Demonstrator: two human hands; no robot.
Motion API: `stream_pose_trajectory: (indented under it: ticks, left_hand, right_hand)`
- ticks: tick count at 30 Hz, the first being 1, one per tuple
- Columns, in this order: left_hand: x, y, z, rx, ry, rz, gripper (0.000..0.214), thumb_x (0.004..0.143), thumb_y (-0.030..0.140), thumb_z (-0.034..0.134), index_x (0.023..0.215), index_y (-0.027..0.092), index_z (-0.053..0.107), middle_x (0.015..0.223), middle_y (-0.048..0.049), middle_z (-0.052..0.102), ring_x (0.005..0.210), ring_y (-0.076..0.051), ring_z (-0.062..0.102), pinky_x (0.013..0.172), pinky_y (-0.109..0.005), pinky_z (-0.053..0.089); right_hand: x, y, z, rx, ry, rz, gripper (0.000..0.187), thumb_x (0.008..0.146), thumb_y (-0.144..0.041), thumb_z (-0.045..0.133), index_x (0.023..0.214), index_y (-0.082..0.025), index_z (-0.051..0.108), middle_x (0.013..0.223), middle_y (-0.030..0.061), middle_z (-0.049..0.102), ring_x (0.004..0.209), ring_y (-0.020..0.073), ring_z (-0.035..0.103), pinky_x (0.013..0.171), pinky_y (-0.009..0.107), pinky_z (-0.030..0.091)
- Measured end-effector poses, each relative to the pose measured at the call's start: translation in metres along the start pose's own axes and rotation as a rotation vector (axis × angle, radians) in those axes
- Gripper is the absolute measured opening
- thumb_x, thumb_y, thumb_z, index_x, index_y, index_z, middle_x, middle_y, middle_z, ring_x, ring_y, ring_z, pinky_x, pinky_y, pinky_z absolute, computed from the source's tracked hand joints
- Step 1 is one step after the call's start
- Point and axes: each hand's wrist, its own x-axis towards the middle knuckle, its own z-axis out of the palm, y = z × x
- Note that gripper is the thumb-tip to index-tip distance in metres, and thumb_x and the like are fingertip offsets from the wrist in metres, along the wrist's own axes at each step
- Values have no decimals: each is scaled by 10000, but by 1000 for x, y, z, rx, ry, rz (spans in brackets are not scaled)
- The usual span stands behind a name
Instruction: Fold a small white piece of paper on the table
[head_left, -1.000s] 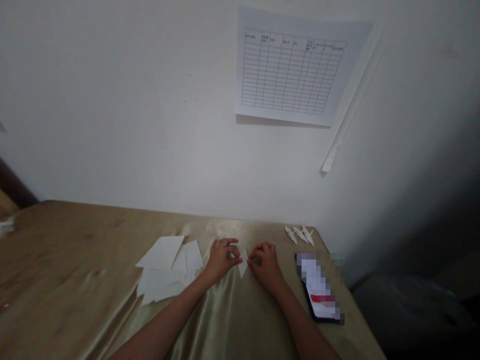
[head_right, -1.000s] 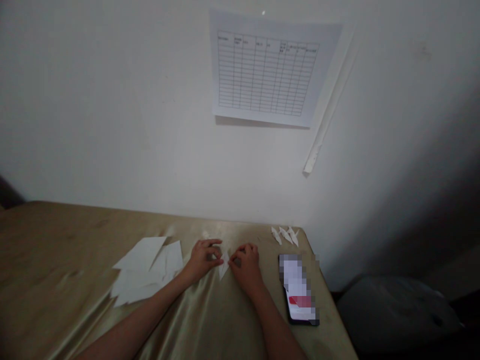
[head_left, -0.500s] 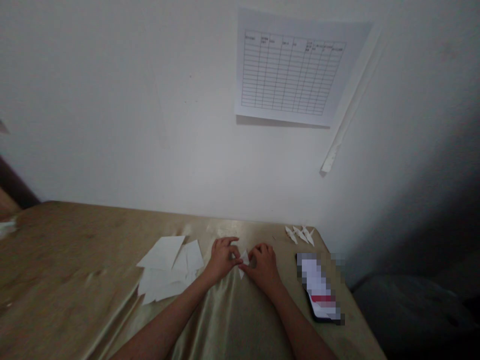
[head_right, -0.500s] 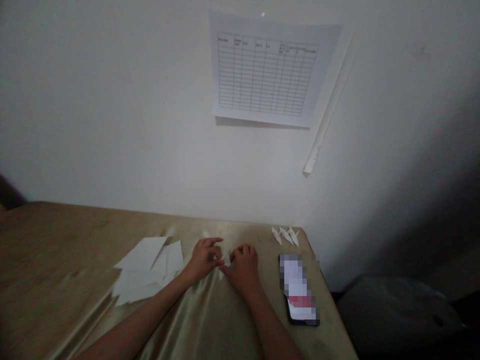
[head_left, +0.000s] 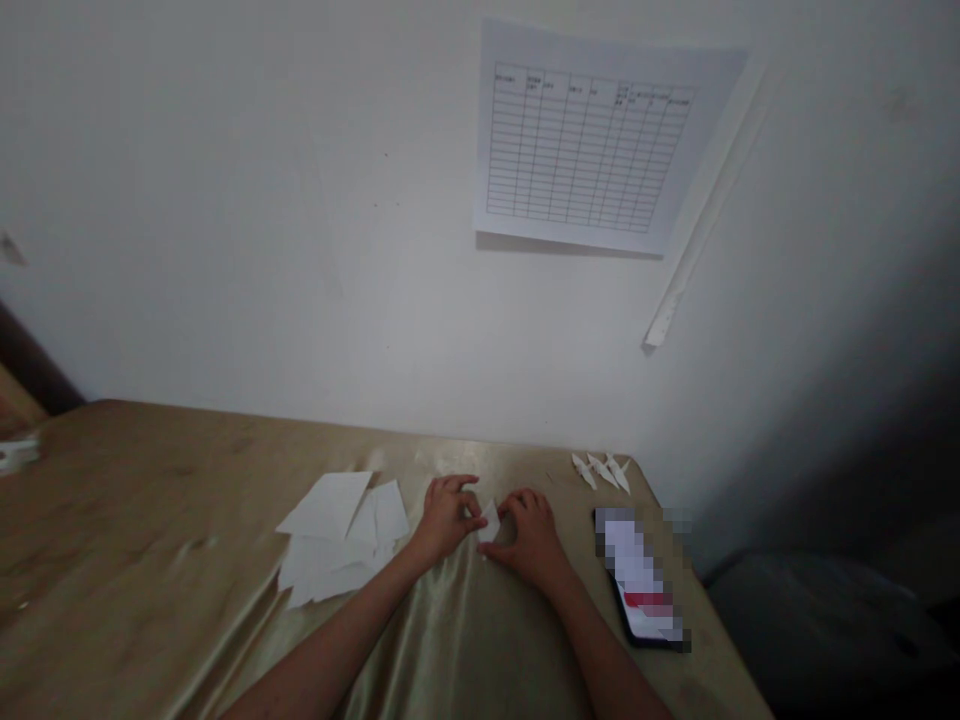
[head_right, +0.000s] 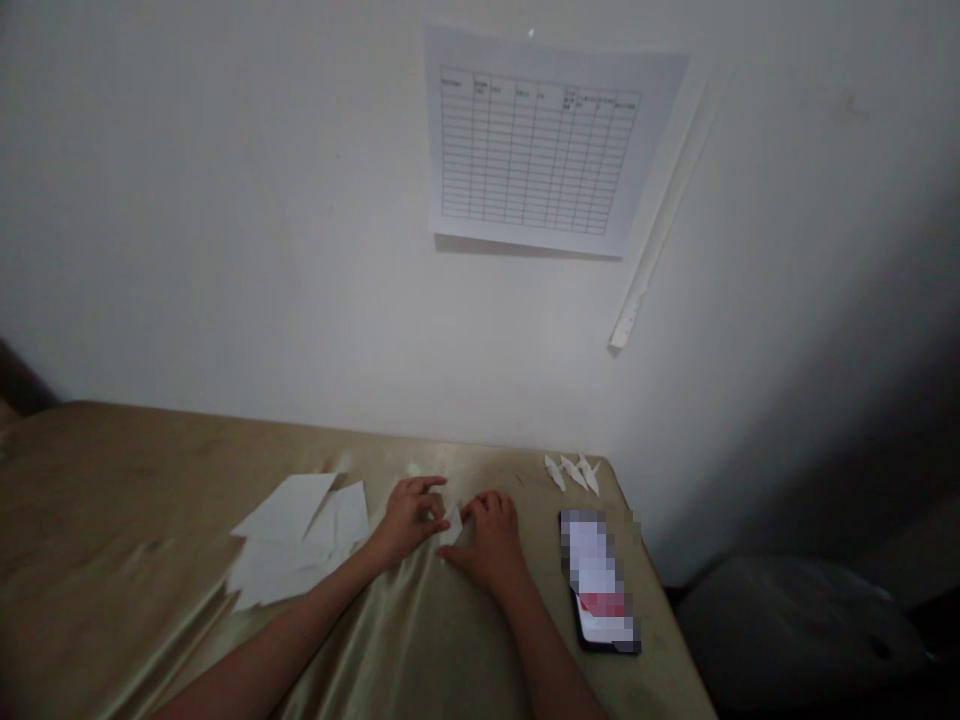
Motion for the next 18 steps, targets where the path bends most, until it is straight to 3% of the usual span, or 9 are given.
stream_pose_trajectory:
  ticks: [7, 13, 18]
  left_hand:
    - [-1, -5, 4, -12, 55, 5, 117, 728, 253, 852, 676, 240, 747, 1292, -34, 705, 1218, -300, 579, 1088, -501, 393]
    - [-1, -6, 4, -15, 68, 48, 38, 791, 229, 789, 767, 257, 780, 1303, -50, 695, 1228, -301, 567, 1081, -495, 403]
    - [-3, -5, 3, -12, 91, 74, 88, 775, 211, 776, 697, 240, 747, 1314, -40, 685, 1240, -293, 558, 1092, -492, 405]
  right_hand:
    - [2, 7, 0, 65, 27, -1, 461, 711, -215, 795, 1152, -260, 667, 1190, 67, 630, 1203, 277, 510, 1094, 419, 377]
    - [3, 7, -1, -5, -19, -38, 105, 800, -265, 768, 897, -302, 782, 1114, 52, 648, 1210, 264, 487, 1127, 435, 322]
    - [1, 3, -1, -57, 21, -27, 220, 752, -340, 837, 965, -317, 784, 1132, 56, 655, 1220, 278, 474, 1124, 453, 312]
